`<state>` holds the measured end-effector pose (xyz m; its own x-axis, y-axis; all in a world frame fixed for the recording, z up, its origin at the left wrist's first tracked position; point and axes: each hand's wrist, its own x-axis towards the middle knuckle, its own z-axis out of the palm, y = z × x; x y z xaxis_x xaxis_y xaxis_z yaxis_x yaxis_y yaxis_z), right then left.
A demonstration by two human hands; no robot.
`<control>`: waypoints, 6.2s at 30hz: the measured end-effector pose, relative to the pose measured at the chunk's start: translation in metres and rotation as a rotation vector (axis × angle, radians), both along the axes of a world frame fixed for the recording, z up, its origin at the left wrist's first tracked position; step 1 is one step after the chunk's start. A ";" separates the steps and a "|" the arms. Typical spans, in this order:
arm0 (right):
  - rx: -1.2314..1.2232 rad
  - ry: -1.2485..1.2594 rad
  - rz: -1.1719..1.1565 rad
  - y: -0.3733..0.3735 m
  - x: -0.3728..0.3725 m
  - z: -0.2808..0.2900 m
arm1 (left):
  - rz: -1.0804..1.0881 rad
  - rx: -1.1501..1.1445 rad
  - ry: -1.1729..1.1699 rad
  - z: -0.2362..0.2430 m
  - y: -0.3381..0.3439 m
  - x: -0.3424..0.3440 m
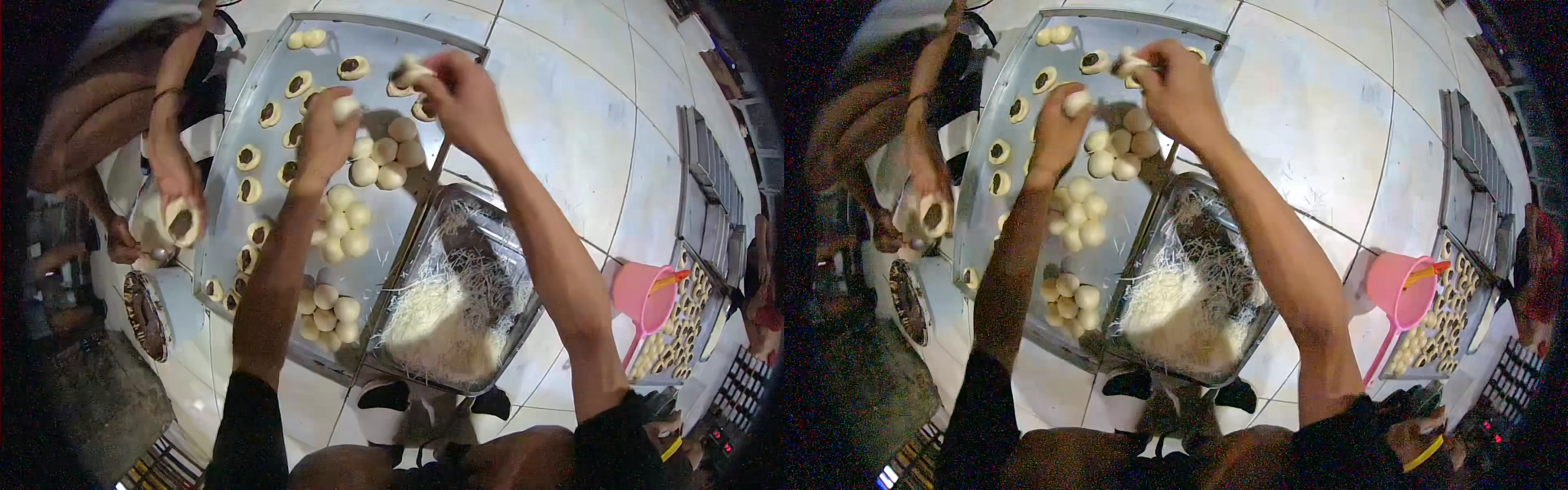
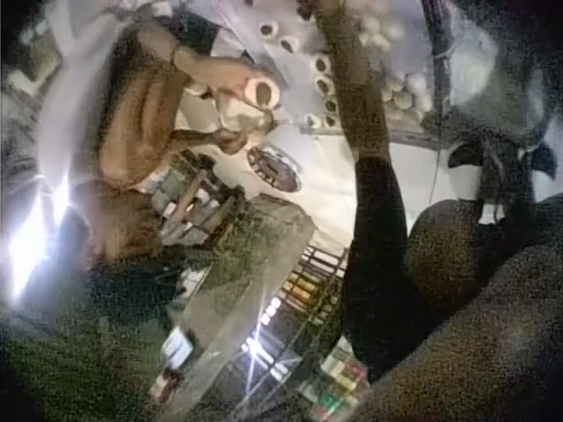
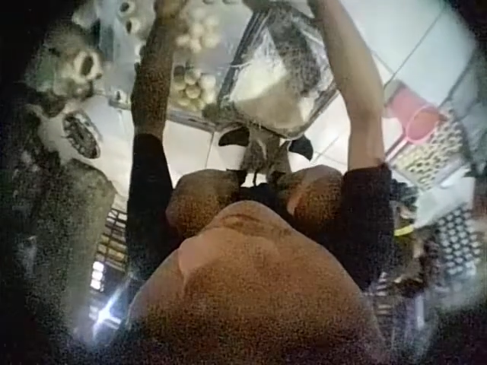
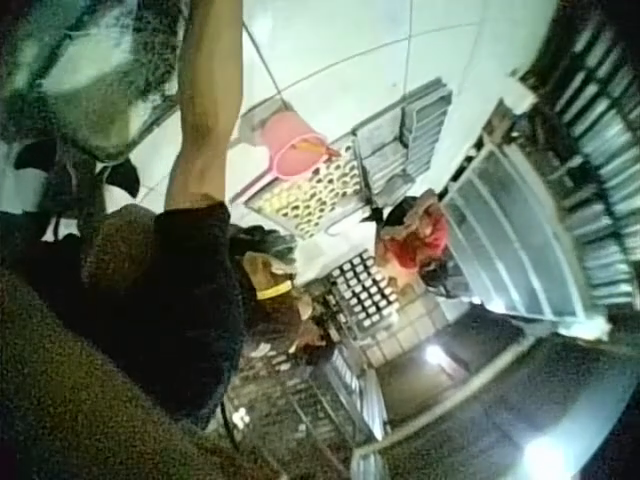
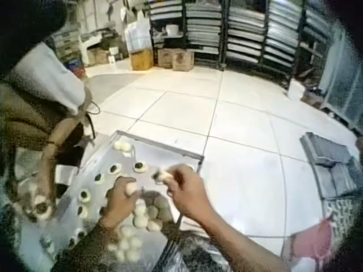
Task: Fill small dough balls with chocolate filling and coat them in a flour mixture.
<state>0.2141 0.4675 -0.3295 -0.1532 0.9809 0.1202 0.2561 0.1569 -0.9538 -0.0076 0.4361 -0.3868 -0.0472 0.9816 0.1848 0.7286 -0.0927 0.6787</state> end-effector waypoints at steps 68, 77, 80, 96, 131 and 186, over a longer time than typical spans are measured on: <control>0.372 -0.179 0.181 -0.286 0.093 0.042 | -0.226 -0.555 -0.553 0.128 -0.274 0.134; 0.186 -0.027 0.052 -0.289 0.081 0.074 | -0.065 -0.275 -0.768 0.128 -0.277 0.130; 0.304 -0.197 0.119 -0.289 0.088 0.077 | -0.056 -0.325 -0.291 0.145 -0.280 0.133; -0.239 0.215 0.156 -0.287 0.091 0.099 | -0.175 -0.176 -0.850 0.136 -0.288 0.137; -0.113 -0.209 0.014 -0.272 0.083 0.022 | 0.348 0.009 0.234 -0.040 -0.228 -0.072; 0.509 -0.193 0.116 -0.299 0.085 0.023 | -0.337 -0.719 -0.276 0.109 -0.273 0.129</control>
